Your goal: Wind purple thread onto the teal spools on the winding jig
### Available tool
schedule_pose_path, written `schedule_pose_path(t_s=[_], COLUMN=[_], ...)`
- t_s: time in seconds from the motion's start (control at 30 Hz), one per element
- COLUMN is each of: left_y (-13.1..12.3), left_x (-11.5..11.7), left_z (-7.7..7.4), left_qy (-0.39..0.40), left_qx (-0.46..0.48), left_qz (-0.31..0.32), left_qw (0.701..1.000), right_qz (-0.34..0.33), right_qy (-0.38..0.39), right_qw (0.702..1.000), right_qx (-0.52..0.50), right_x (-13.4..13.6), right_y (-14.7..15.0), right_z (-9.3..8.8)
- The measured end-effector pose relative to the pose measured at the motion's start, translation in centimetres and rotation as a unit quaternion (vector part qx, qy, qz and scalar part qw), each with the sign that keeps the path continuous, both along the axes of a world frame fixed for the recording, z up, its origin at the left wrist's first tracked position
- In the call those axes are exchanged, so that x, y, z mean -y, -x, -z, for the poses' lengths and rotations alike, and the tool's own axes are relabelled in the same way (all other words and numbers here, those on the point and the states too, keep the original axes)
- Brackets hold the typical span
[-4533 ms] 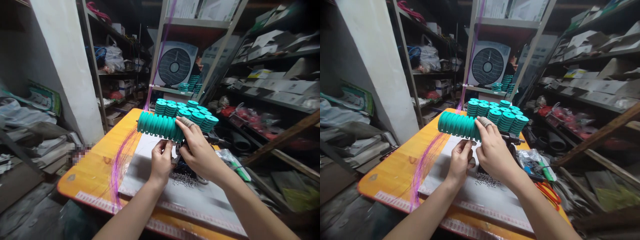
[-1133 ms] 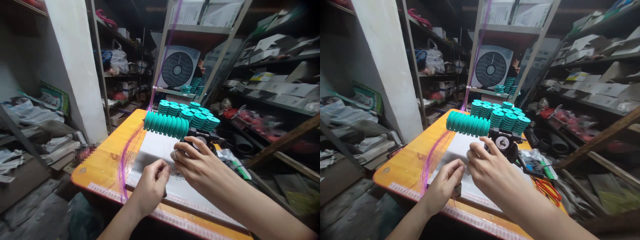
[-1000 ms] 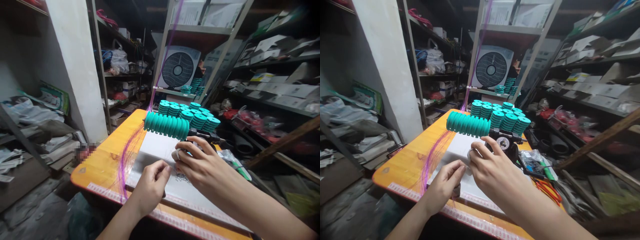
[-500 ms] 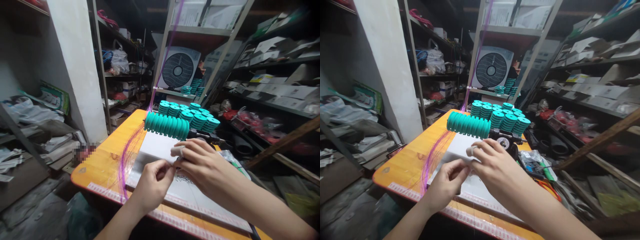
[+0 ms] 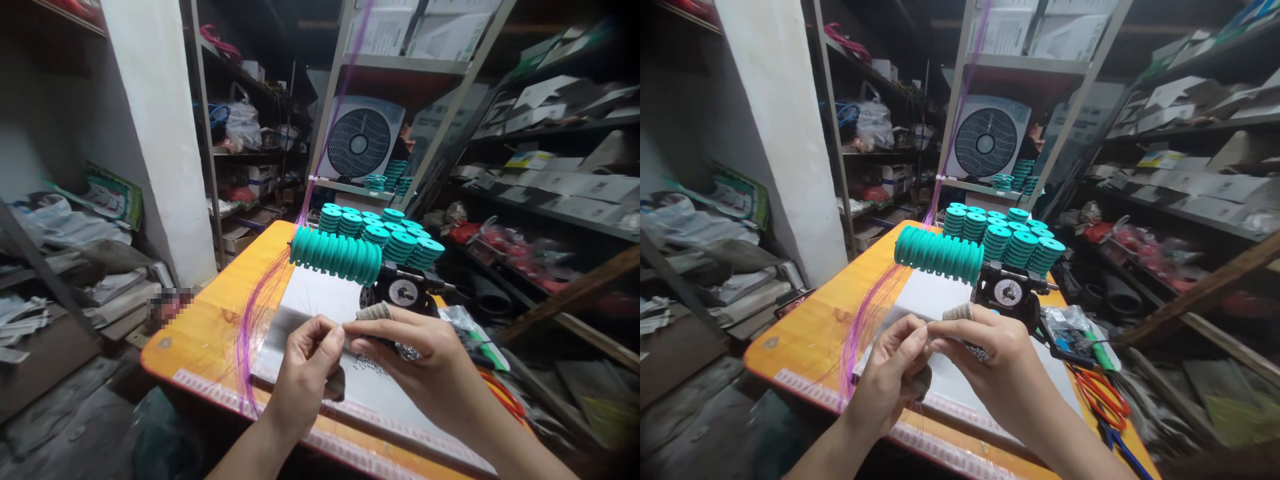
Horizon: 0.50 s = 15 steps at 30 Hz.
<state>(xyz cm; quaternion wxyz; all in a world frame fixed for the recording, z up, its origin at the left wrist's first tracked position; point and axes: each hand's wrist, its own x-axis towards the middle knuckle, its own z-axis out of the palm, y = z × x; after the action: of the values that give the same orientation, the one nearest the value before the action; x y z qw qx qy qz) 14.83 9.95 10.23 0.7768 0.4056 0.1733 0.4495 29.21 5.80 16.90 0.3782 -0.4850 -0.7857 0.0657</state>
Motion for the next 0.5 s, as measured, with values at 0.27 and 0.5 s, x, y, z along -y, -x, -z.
schedule_pose_path(t_s=[0.27, 0.5], left_y=[-0.15, 0.52], left_x=[-0.47, -0.95], left_z=[0.62, 0.41], left_qy=[-0.049, -0.12], left_qx=[-0.027, -0.083], left_qz=[-0.005, -0.018], left_qw=[0.998, 0.989], right_qz=[-0.003, -0.006], right_qy=[0.009, 0.0], right_qw=[0.999, 1.0], right_qx=[-0.038, -0.011], right_x=[-0.31, -0.78], right_y=[-0.2, -0.35], right_z=[-0.58, -0.84])
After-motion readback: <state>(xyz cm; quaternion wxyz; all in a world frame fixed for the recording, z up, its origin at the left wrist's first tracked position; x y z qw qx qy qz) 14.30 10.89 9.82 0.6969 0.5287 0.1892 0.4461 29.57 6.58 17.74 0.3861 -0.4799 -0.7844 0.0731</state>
